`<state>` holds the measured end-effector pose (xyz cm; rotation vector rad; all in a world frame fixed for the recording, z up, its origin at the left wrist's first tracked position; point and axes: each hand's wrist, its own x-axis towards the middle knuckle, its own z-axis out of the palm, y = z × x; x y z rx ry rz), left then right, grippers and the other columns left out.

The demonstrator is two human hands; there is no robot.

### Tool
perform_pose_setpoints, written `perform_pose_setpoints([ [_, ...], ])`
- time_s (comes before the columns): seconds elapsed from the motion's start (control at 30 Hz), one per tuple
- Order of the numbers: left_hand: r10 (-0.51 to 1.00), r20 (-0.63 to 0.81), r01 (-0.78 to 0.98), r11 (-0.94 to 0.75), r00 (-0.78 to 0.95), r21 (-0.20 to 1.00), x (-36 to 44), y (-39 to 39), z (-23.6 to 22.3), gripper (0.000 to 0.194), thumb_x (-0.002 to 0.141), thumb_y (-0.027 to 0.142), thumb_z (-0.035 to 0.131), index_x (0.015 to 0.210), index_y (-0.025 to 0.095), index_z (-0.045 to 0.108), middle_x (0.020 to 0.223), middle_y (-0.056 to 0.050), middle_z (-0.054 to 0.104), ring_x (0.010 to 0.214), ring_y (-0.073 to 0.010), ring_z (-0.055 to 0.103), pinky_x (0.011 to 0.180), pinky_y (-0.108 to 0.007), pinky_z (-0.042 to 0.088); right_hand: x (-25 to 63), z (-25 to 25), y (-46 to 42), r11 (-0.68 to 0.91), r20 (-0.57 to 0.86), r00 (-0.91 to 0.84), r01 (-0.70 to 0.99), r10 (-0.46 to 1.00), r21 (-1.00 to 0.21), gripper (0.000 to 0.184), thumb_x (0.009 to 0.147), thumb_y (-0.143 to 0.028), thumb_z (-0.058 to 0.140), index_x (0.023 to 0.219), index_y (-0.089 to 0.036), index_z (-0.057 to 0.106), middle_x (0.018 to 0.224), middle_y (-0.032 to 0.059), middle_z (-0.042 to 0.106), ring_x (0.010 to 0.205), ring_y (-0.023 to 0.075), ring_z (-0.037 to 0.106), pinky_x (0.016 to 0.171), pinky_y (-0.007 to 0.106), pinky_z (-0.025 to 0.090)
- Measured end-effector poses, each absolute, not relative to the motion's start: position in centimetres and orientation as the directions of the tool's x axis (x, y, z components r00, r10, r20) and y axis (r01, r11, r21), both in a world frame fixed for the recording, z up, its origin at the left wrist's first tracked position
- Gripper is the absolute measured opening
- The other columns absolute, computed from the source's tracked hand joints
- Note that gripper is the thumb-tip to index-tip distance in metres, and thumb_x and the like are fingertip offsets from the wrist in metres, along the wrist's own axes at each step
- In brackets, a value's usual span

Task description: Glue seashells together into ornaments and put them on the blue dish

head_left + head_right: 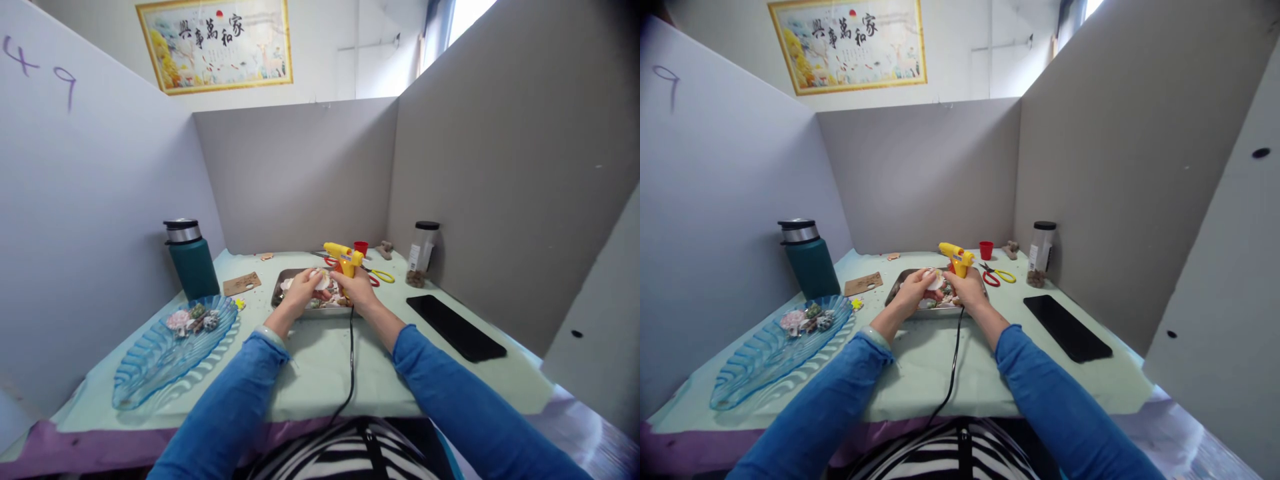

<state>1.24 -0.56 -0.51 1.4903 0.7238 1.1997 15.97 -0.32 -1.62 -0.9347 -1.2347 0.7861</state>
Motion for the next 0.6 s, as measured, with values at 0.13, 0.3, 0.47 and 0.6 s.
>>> perform_pose_setpoints([
  [0.13, 0.895, 0.319, -0.142, -0.288, 0.312, 0.947, 1.26, -0.57, -0.54, 0.035, 0.076, 0.045, 0.065, 0.087, 0.014, 0.054, 0.073, -0.002, 0.062, 0.05, -0.0114, 0.058, 0.052, -0.027, 0.052, 16.03, -1.74, -0.28, 0.425, 0.423, 0.18, 0.029, 0.888, -0.905, 0.024, 0.067, -0.038, 0.069, 0.075, -0.017, 0.059, 0.054, -0.0039, 0.054, 0.042, 0.0095, 0.045, 0.04, 0.023, 0.037],
  [0.3, 0.9, 0.326, -0.122, -0.303, 0.291, 0.945, 1.39, -0.95, -0.26, 0.035, 0.076, 0.046, 0.065, 0.086, 0.015, 0.053, 0.069, 0.0, 0.06, 0.048, -0.0104, 0.056, 0.05, -0.025, 0.05, 16.04, -1.76, -0.39, 0.399, 0.401, 0.184, 0.051, 0.897, -0.916, 0.026, 0.067, -0.04, 0.068, 0.078, -0.017, 0.061, 0.054, -0.0031, 0.055, 0.042, 0.0104, 0.046, 0.039, 0.023, 0.038],
  [0.47, 0.902, 0.336, -0.057, -0.334, 0.271, 0.941, 1.41, -1.06, -0.21, 0.032, 0.078, 0.047, 0.062, 0.083, 0.016, 0.054, 0.06, 0.001, 0.058, 0.045, -0.0098, 0.052, 0.047, -0.021, 0.042, 16.07, -1.76, -0.41, 0.418, 0.422, 0.195, 0.065, 0.885, -0.906, 0.029, 0.066, -0.04, 0.069, 0.083, -0.017, 0.064, 0.056, -0.0014, 0.057, 0.044, 0.0114, 0.048, 0.041, 0.023, 0.039],
  [0.6, 0.893, 0.369, 0.004, -0.383, 0.257, 0.924, 1.44, -1.04, -0.25, 0.03, 0.081, 0.046, 0.059, 0.081, 0.017, 0.054, 0.052, 0.002, 0.055, 0.043, -0.0093, 0.049, 0.045, -0.02, 0.037, 15.98, -1.68, -0.53, 0.424, 0.427, 0.202, 0.065, 0.881, -0.904, 0.028, 0.066, -0.04, 0.068, 0.08, -0.016, 0.064, 0.056, -0.0006, 0.058, 0.046, 0.0123, 0.05, 0.044, 0.024, 0.04],
])
